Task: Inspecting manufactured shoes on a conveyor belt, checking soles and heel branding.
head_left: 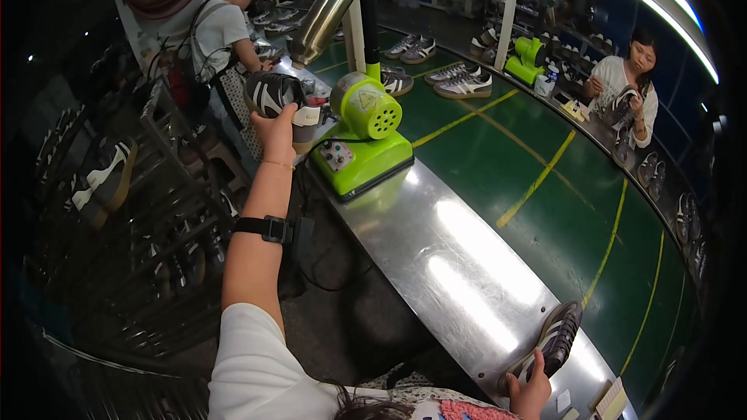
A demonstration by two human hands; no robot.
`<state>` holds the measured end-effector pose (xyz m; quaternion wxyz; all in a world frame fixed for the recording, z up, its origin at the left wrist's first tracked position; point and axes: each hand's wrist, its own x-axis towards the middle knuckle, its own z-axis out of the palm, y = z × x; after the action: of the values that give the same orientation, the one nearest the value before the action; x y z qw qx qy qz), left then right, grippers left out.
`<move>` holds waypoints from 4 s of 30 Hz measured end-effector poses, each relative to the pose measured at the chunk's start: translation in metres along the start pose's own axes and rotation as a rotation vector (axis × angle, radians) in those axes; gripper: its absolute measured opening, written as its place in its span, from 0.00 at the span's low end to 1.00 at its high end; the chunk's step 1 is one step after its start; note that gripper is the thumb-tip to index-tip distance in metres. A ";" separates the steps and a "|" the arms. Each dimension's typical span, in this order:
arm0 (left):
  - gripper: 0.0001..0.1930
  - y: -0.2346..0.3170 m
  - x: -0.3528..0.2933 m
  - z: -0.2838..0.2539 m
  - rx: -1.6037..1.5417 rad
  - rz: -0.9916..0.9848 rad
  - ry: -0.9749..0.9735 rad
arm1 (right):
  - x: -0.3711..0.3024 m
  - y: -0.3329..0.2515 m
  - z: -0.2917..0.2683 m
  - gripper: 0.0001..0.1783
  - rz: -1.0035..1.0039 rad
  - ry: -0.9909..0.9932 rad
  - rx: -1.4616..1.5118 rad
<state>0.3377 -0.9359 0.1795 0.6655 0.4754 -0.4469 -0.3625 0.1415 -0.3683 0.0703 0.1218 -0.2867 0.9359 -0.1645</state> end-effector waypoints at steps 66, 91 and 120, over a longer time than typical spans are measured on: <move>0.16 -0.132 -0.382 -0.006 0.335 0.413 -1.229 | -0.087 0.154 0.049 0.10 -0.120 0.573 0.631; 0.13 -0.119 -0.397 -0.007 0.653 0.821 -1.119 | -0.079 0.176 0.041 0.07 -0.396 0.450 0.612; 0.15 -0.124 -0.382 -0.010 0.410 0.265 -1.096 | -0.079 0.157 0.041 0.08 -0.323 0.545 0.463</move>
<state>0.2108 -0.6212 -0.0362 0.2725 0.2781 -0.8413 -0.3751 0.1406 -0.2095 -0.0160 -0.0972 -0.3408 0.8151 -0.4583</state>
